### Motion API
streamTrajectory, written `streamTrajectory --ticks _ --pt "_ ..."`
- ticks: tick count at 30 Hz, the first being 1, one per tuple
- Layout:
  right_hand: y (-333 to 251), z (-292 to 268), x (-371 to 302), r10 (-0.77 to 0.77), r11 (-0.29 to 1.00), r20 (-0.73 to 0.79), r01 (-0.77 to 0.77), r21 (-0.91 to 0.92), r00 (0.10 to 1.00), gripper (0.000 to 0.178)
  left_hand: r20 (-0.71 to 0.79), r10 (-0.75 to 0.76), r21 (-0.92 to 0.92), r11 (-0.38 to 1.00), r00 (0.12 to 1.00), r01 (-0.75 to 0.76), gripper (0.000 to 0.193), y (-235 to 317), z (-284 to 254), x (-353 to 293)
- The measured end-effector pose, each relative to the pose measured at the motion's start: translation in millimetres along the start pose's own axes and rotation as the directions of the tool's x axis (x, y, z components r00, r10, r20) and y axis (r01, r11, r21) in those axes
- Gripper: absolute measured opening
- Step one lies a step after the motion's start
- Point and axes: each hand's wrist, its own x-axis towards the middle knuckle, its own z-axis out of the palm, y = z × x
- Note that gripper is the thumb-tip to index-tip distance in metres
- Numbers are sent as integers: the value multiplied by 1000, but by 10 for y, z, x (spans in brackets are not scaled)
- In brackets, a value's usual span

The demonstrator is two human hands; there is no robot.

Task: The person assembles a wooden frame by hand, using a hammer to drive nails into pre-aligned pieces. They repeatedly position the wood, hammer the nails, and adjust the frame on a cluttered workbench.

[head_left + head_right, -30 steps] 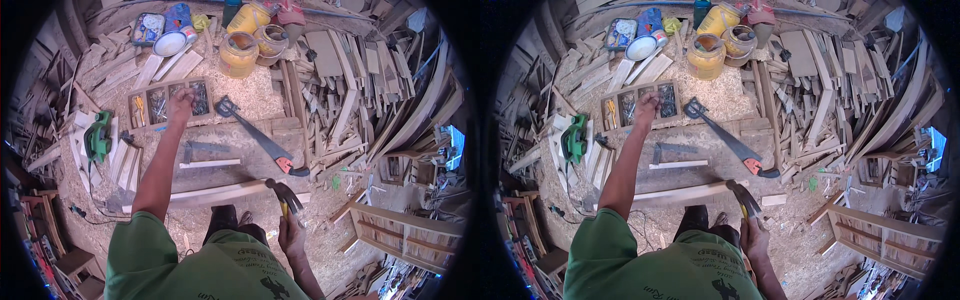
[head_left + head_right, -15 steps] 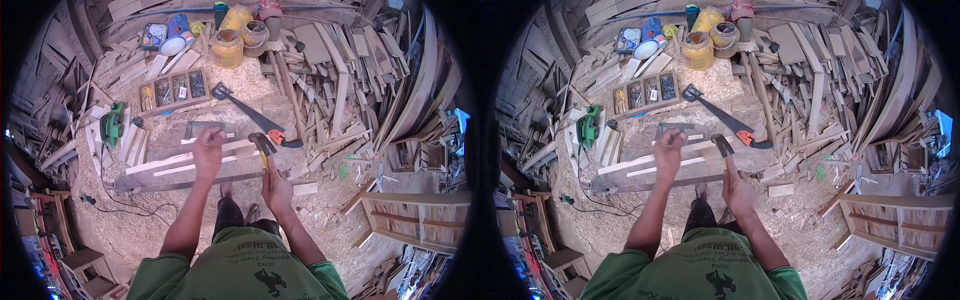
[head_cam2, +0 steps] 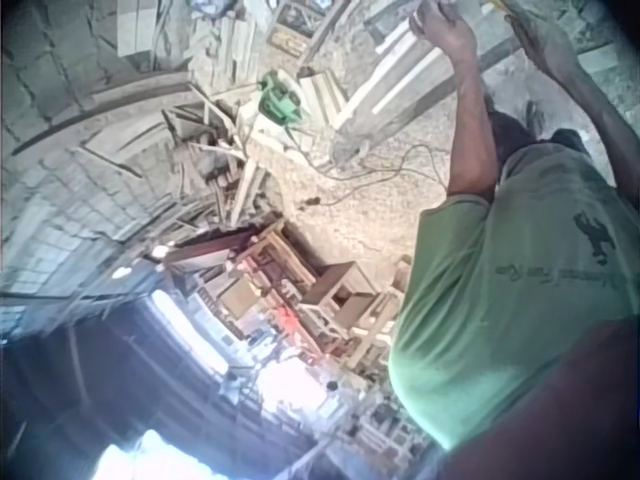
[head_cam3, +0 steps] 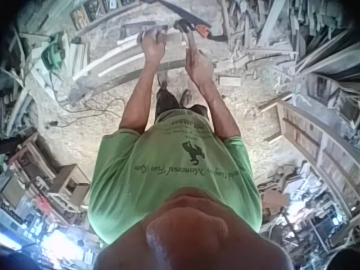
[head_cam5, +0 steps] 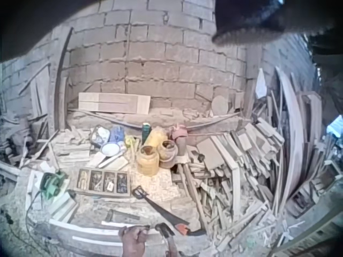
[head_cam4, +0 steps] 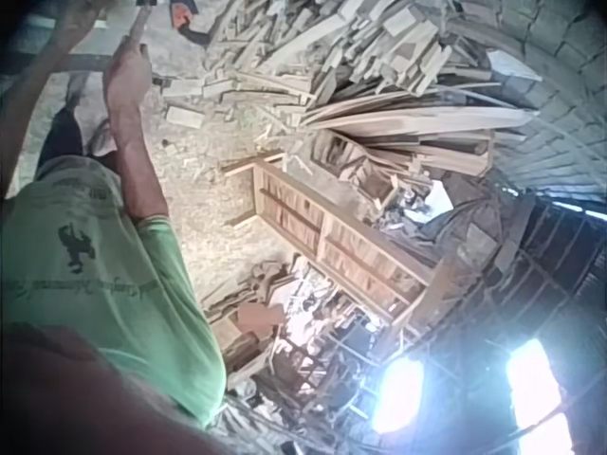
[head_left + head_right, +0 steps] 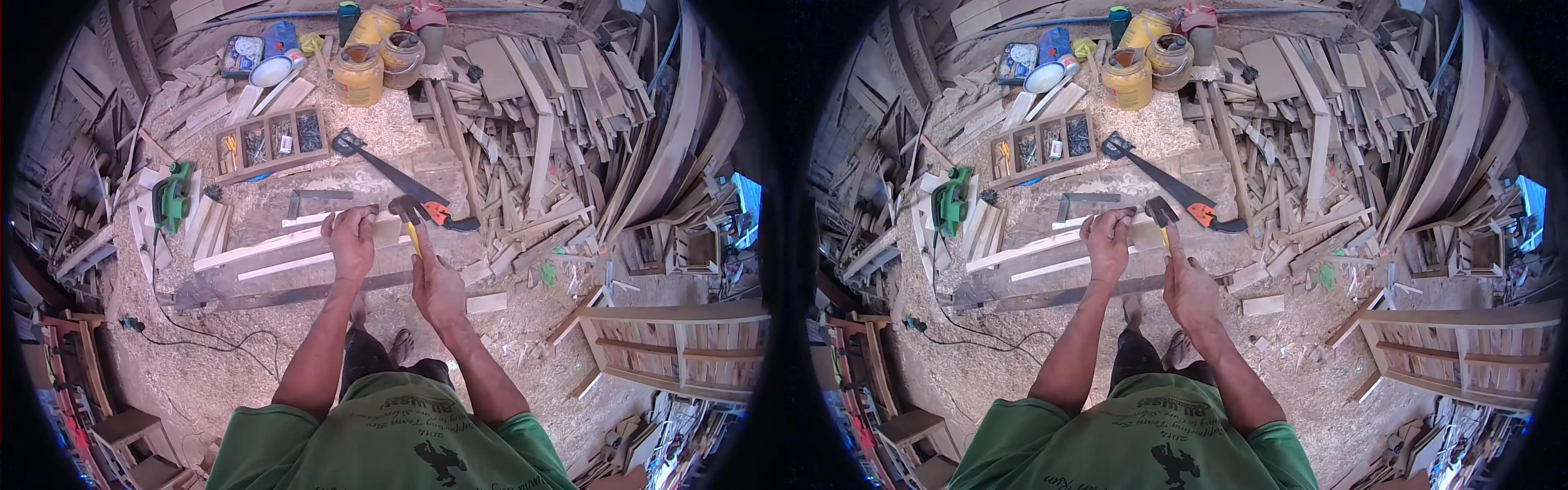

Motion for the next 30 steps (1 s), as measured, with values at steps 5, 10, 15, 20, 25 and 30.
streamTrajectory --ticks 5,10,15,20,25,30 --pt "-195 -243 -1 -131 984 -68 138 110 989 67 -71 46 44 998 996 -43 11 -30 47 11" --pt "-512 -480 57 -266 947 -168 290 136 949 64 -117 81 75 995 990 -73 9 -41 55 -6" --pt "-536 -474 179 -163 976 107 176 -129 981 65 -128 98 55 994 987 -92 11 7 47 -15" --pt "-590 -501 79 -215 969 -82 223 107 973 67 -163 127 13 992 978 -127 8 -21 63 -44" --pt "-456 -349 26 -158 987 -14 158 -8 987 65 -119 102 61 994 988 -95 13 -87 74 -100" --pt "-116 -109 31 -69 995 17 70 -67 997 75 40 168 147 974 985 -173 20 -4 -93 3"
